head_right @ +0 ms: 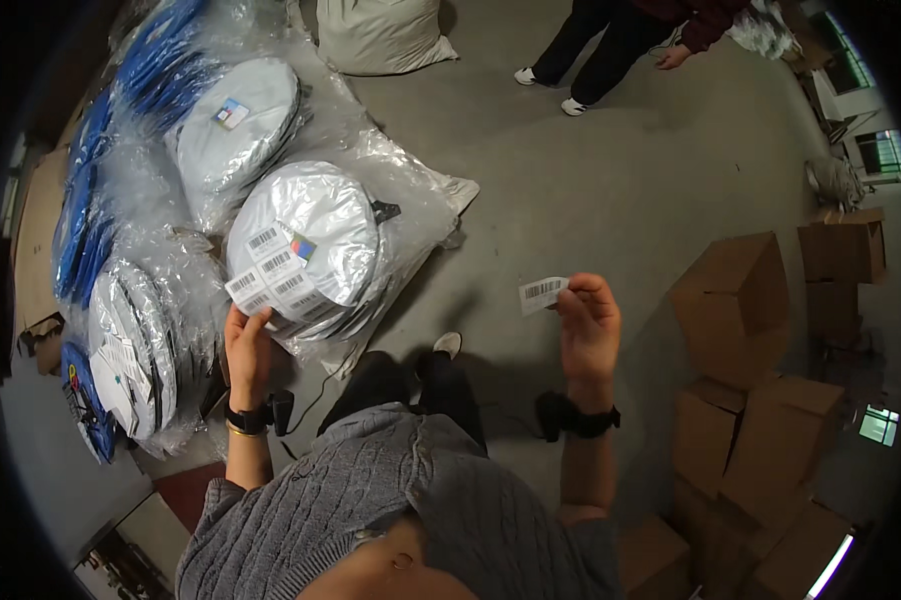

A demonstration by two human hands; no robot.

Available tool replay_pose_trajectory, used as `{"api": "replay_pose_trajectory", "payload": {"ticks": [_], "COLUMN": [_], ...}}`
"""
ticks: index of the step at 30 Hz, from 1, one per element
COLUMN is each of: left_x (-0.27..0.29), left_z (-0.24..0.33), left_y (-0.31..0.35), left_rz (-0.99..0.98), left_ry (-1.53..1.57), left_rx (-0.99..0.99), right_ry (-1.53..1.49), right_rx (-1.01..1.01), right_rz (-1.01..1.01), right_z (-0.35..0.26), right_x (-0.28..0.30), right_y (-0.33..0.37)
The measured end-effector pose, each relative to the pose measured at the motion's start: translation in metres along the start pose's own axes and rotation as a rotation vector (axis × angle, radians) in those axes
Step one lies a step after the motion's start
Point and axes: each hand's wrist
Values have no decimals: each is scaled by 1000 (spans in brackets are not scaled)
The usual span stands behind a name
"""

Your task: Attaching barcode labels to large plastic-wrapped circular items and organizing them.

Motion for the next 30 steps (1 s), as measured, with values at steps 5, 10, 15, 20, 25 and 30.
{"api": "replay_pose_trajectory", "payload": {"ticks": [5,10,15,20,25,30], "left_x": [-88,-157,-238,-357,-437,-468], "left_z": [-2,-28,-61,-50,-7,-7], "left_y": [-27,-74,-140,-200,-267,-320], "left_rz": [-16,-25,-42,-229,-465,-154], "left_ry": [-34,26,-91,-266,-494,-452], "left_rx": [-39,-30,-2,-3,-69,-22], "right_ry": [72,192,308,256,271,239], "right_rx": [51,123,120,104,32,-93], "right_rz": [-24,-147,-140,-235,-228,-418], "right_z": [-21,-49,-77,-108,-132,-108], "right_x": [24,17,14,11,19,-34], "right_y": [-72,-160,-276,-402,-548,-713]}}
Point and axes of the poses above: each hand's wrist, its own y-axis away from the middle knuckle, its own x-axis out of the back of the hand, z = x × y, and after that the axes turned 8 degrees about z, right-handed
